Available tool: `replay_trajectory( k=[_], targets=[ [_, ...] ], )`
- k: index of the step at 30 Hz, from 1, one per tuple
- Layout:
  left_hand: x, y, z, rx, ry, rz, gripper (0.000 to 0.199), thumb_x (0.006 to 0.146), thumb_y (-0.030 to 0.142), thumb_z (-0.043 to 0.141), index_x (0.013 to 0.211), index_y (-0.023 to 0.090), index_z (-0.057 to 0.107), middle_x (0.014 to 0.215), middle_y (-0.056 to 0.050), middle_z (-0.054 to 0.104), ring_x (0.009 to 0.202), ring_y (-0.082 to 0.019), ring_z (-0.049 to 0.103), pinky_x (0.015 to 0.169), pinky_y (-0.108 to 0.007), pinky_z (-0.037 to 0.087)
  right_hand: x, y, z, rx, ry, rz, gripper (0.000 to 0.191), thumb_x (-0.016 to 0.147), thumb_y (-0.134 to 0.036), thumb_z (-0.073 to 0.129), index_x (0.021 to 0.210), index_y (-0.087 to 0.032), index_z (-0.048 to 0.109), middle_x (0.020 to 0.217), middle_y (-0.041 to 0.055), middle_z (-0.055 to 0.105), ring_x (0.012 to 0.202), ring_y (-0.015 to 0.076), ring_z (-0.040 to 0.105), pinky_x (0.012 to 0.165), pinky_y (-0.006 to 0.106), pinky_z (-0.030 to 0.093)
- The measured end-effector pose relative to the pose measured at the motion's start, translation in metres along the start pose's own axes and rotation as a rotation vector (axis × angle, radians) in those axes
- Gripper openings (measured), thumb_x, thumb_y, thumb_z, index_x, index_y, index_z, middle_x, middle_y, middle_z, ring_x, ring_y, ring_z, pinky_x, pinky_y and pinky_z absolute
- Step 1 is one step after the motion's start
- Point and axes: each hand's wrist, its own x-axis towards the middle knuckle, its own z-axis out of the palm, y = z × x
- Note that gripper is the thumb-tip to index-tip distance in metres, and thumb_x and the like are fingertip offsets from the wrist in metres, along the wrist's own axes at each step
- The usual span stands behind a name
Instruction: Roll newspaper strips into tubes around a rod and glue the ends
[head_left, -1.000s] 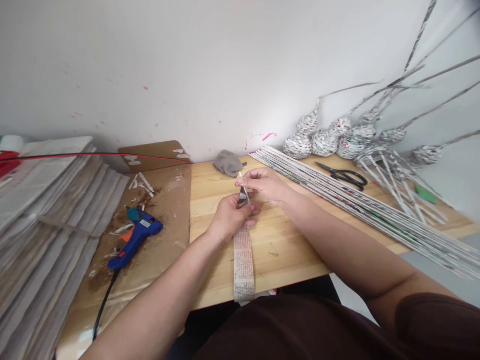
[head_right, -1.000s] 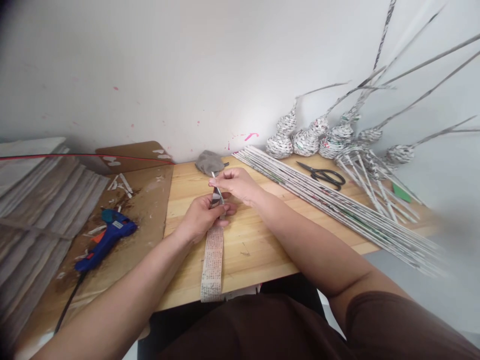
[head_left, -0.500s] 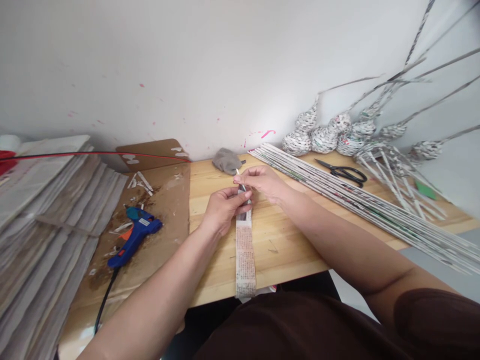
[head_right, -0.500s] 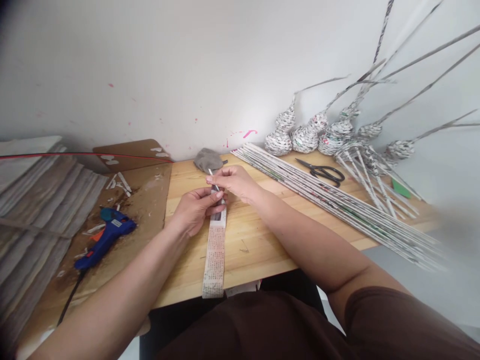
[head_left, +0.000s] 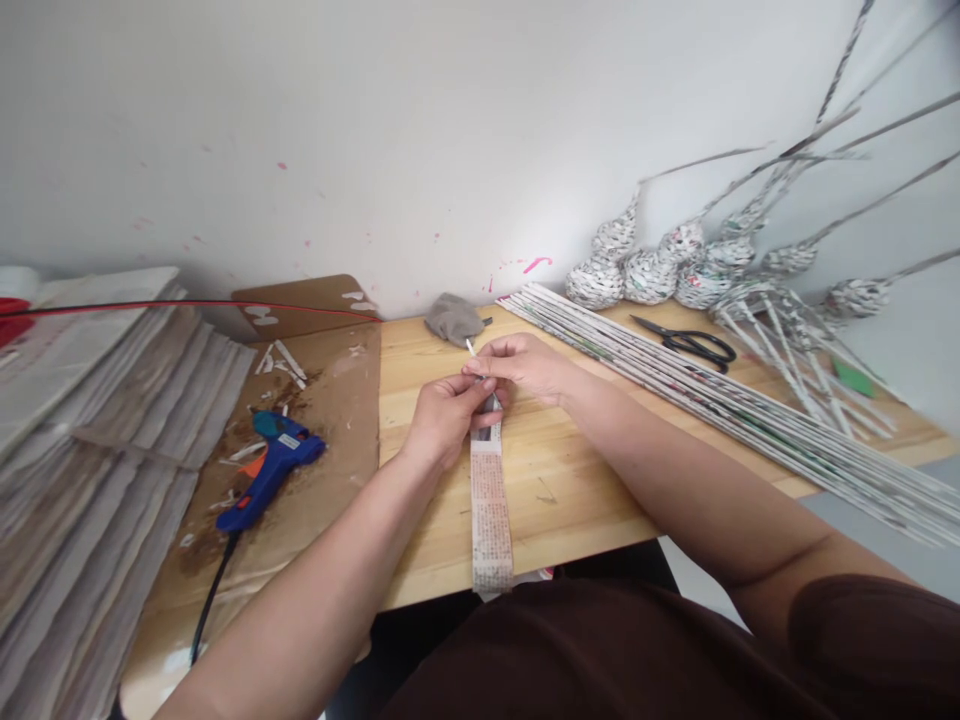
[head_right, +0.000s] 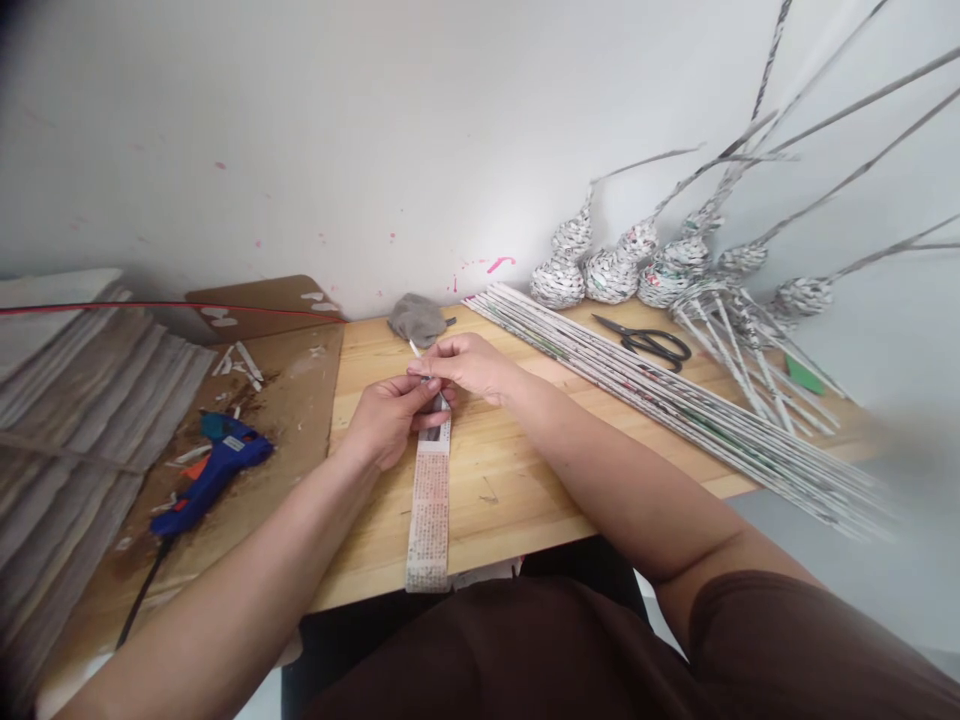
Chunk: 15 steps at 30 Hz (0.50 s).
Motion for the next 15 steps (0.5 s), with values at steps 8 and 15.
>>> replay_trajectory(
  k=[8, 15],
  targets=[
    [0.0031, -0.0041, -0.0008, -0.003, -0.025, -0.02, 0.025, 0.062, 0.027, 0.079, 0.077, 0.008, 0.07, 0.074, -0.008, 0.069, 0.067, -0.013, 0.064, 0.062, -0.023, 0.054, 0.0012, 0.002, -0.0016, 0.023, 0.034, 0.012, 0.033, 0.065, -0.041, 0.078, 0.068, -0.014, 0.058, 0.047, -0.0045, 0.054, 0.031, 0.0082, 0.046, 0.029, 0.022, 0.041],
    [0.0002, -0.0021, 0.0005, 0.013, -0.048, -0.049, 0.022, 0.065, 0.025, 0.077, 0.077, 0.008, 0.07, 0.076, -0.009, 0.069, 0.069, -0.013, 0.064, 0.063, -0.023, 0.054, 0.0005, 0.003, 0.0012, 0.037, 0.063, 0.036, 0.037, 0.064, -0.04, 0.08, 0.064, -0.017, 0.051, 0.044, -0.0054, 0.052, 0.03, 0.0076, 0.043, 0.027, 0.021, 0.037]
  ],
)
